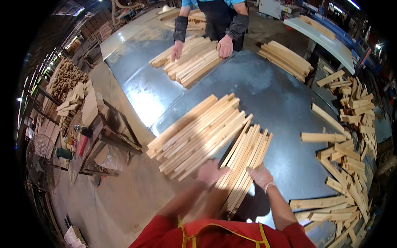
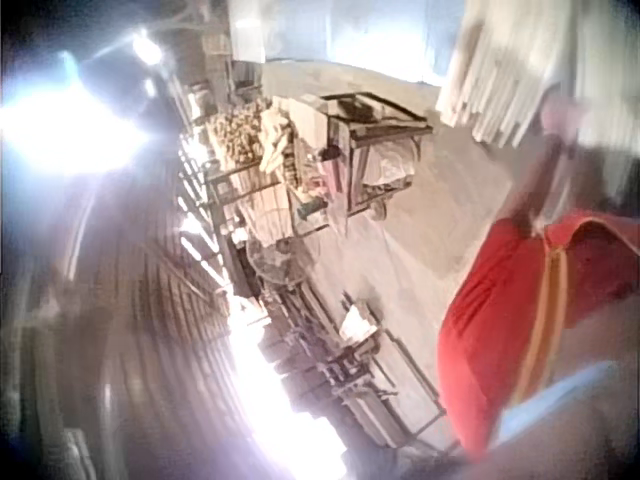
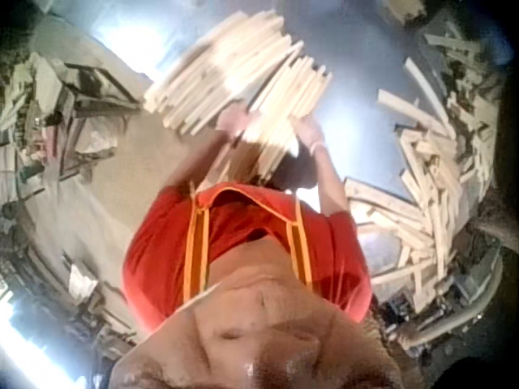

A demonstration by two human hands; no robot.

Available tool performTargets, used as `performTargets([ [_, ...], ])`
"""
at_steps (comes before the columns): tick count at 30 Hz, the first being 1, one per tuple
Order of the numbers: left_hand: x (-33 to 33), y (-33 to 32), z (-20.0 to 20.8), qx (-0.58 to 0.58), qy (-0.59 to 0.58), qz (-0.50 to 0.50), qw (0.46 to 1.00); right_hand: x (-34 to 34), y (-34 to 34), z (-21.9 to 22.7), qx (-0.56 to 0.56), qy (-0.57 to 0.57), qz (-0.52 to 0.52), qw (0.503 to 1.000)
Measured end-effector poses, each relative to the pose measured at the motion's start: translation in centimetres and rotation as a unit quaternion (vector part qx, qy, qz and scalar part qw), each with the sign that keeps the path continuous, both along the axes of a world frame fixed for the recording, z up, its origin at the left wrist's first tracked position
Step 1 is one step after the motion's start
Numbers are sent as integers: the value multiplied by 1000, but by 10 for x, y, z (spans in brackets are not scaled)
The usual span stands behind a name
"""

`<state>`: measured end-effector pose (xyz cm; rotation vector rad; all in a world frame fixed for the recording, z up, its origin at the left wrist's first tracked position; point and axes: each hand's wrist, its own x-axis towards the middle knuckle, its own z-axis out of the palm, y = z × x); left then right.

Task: The person repeatedly picks up thin wooden planks from a large pile on a metal table and stacks them into a neat pile. Another person is visible in the background also handling wood. The camera wearer continues this repetitive stacking process throughout the clip.

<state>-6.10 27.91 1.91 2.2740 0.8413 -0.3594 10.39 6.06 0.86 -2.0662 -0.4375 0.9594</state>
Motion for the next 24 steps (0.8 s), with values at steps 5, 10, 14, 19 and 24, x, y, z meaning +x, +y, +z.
performTargets([
  [5, 58, -43, -2, 14, -39, -19, 999, 2, -14, -54, 276, 144, -223, 924],
  [10, 114, -43, 116, 68, -327, -42, 942, 52, -23, 109, 314, -116, -229, 914],
  [14, 141, -40, 191, 43, -456, -63, 887, 72, -41, 187, 339, -265, -248, 868],
  [19, 114, -23, 117, 119, -425, -121, 889, 37, -50, 127, 235, -428, -105, 866],
  [24, 50, 8, 7, 117, -352, -257, 892, -42, -53, -1, 104, -224, -137, 959],
])
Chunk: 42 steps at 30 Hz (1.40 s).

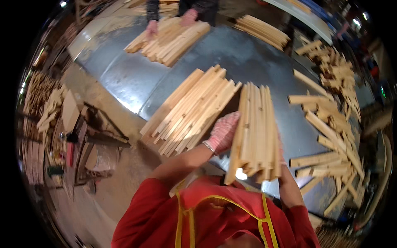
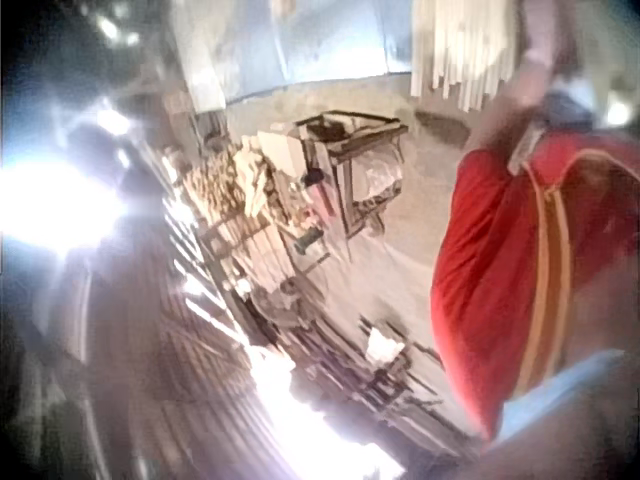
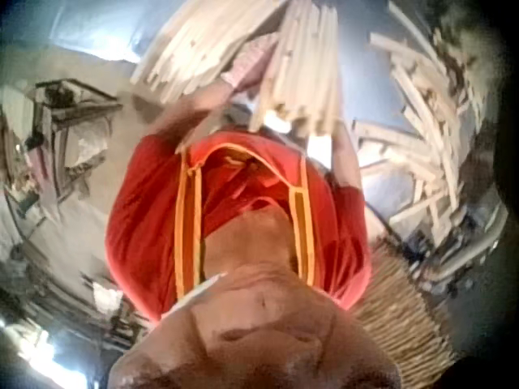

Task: The person repeatedly picks up thin wooden planks from a large pile on a metal table and stacks them into a neat pile. Another person is visible in the background also handling wood. The camera wearer continues this repetitive stacking process throughout the clip.

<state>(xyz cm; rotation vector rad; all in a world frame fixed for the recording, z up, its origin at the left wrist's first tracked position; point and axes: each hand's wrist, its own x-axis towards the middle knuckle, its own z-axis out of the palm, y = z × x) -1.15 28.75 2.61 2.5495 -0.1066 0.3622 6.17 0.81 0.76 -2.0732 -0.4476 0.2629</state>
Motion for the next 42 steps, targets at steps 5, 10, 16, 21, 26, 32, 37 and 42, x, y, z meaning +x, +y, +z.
performTargets([
  [5, -40, 47, -22, 354, 87, -107, 925, -48, 35, -52, -386, -120, 78, 911],
  [10, -47, 101, 45, 276, 156, -153, 936, -22, 54, 4, -272, 153, 30, 950],
  [16, -98, 297, -54, 90, 128, 474, 866, -4, 95, -11, -178, 231, -70, 954],
  [21, -116, 316, -46, -83, 277, 254, 923, -14, 123, 5, -118, 303, -25, 945],
  [26, -121, 298, -52, -119, 257, 312, 907, -32, 178, 23, -189, 292, -46, 937],
  [32, -116, 330, 3, -7, 313, 337, 888, -41, 225, -26, -98, 253, -6, 963],
  [37, -151, 383, -10, 106, 381, 456, 797, 0, 230, 22, -97, 250, 227, 936],
  [42, -92, 238, 15, 283, 35, 280, 917, 191, 95, 50, -191, -91, 51, 976],
])
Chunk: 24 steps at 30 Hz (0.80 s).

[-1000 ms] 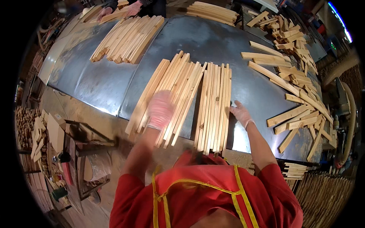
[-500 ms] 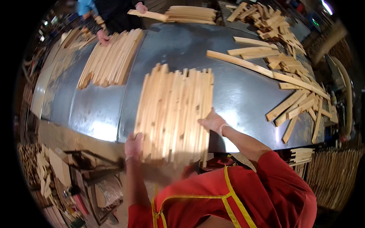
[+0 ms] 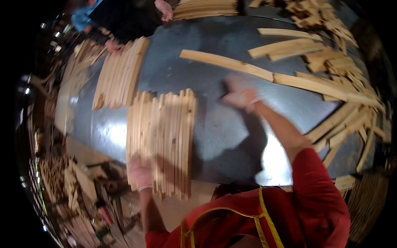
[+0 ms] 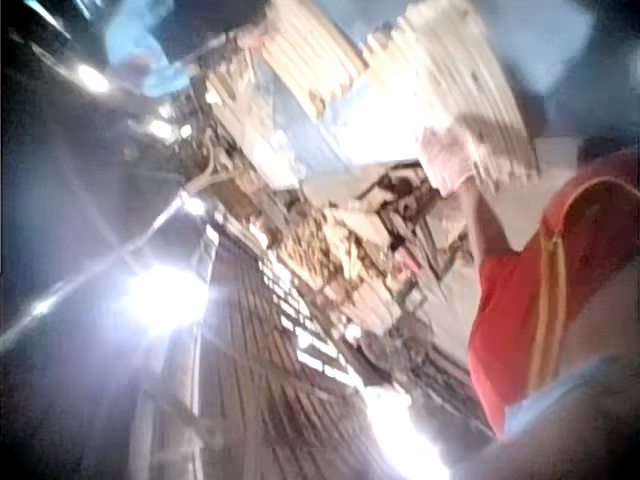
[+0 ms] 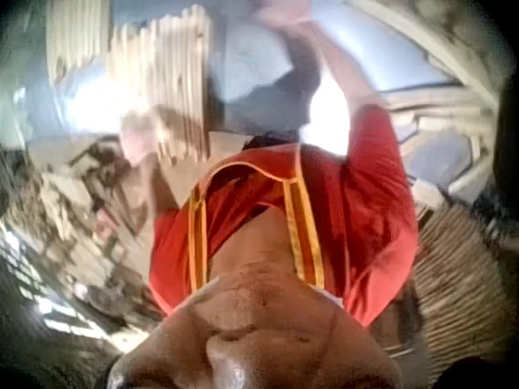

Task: The person repeatedly picks up thin wooden planks from a large pile on a metal table and stacks them into a neat pile. Another person is visible in the background also handling wood. The camera wearer continues this repetitive stacking process throughout the clip.

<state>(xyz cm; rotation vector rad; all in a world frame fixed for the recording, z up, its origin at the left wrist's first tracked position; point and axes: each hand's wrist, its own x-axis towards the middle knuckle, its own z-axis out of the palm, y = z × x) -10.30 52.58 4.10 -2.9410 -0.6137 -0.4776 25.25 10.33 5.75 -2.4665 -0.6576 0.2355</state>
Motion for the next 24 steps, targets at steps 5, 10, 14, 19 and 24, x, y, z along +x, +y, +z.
performTargets([
  [5, 9, -164, -33, -27, 132, -83, 987, 97, -232, -39, -224, -26, -148, 963],
  [10, 11, -210, -28, -109, 186, -21, 976, 40, -289, -53, -344, -8, -5, 939],
  [14, 37, -221, -26, -109, 146, -64, 981, -20, -250, -48, -209, 60, -11, 976],
  [19, 60, -238, -26, -143, 107, -154, 972, -118, -127, -19, 92, 344, -149, 923],
  [24, 47, -211, -32, -218, 84, -157, 959, -207, 1, -56, 156, 414, -146, 885],
])
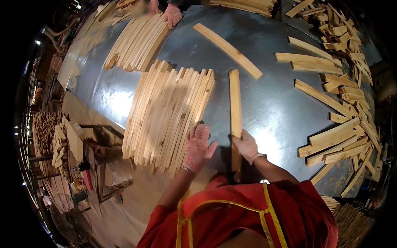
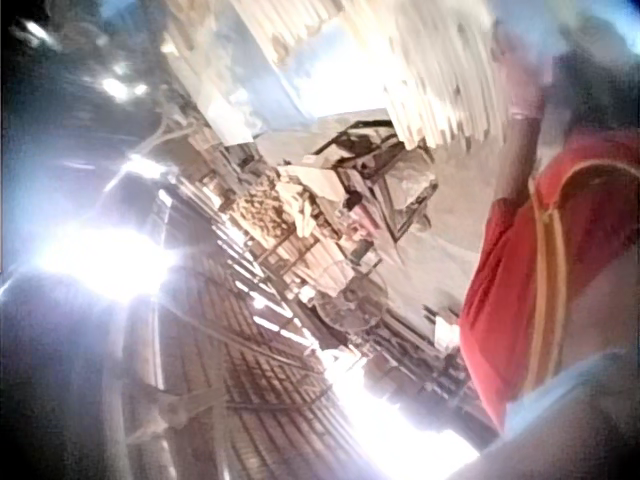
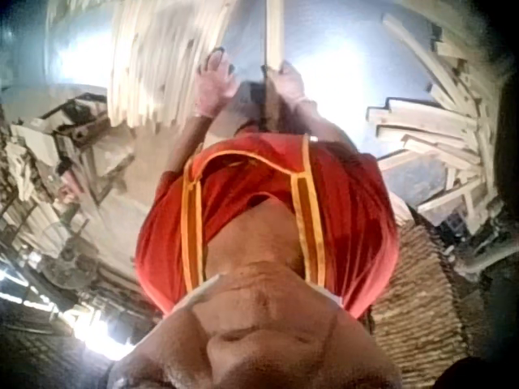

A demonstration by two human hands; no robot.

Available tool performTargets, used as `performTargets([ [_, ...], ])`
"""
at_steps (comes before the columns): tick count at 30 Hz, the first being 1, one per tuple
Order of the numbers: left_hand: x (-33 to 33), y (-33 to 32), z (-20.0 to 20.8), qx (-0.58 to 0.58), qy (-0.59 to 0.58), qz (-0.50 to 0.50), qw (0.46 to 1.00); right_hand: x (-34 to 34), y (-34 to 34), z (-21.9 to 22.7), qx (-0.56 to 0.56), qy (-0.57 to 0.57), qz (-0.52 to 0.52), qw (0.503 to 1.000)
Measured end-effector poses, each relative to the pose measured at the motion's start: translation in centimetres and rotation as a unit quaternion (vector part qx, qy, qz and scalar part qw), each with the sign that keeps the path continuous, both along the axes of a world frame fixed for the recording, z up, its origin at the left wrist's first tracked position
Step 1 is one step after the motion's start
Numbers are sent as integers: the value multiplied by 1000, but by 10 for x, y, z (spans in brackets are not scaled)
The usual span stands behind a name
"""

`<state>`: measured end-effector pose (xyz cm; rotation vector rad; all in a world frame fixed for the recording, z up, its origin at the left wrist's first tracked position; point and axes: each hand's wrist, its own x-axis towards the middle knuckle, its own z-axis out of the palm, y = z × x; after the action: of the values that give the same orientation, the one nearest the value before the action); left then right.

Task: The person repeatedly picks up thin wooden planks from a large pile on a metal table and stacks them into a neat pile. Another person is visible in the background also handling wood. The camera wearer continues this repetitive stacking process throughout the clip.

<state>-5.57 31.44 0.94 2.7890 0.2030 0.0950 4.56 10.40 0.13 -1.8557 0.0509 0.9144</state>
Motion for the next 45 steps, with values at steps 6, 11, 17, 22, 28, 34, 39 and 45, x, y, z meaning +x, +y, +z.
performTargets([
  [6, -53, 8, -15, 133, 37, 0, 990, 31, 56, -4, 98, -41, 291, 951],
  [11, -54, 20, -20, 80, -10, 22, 997, 222, 48, -13, -237, -523, 106, 811],
  [17, -55, 24, -28, 73, -73, 4, 995, 287, 20, -29, -303, -415, 167, 841],
  [22, -77, 30, -9, -318, 67, 201, 924, 172, -4, 21, 116, -78, 89, 986],
  [28, -60, 55, 13, -511, 103, 241, 819, 7, -21, -21, 51, 37, 184, 981],
  [34, -60, 71, 22, -647, 4, 265, 715, -88, 53, -6, -188, -58, 444, 874],
  [39, -51, 71, 24, -646, -18, 264, 716, -67, 124, 8, -93, -151, 531, 829],
  [45, -18, 29, 22, -567, 60, 194, 799, -32, 44, 11, 329, 360, 179, 854],
])
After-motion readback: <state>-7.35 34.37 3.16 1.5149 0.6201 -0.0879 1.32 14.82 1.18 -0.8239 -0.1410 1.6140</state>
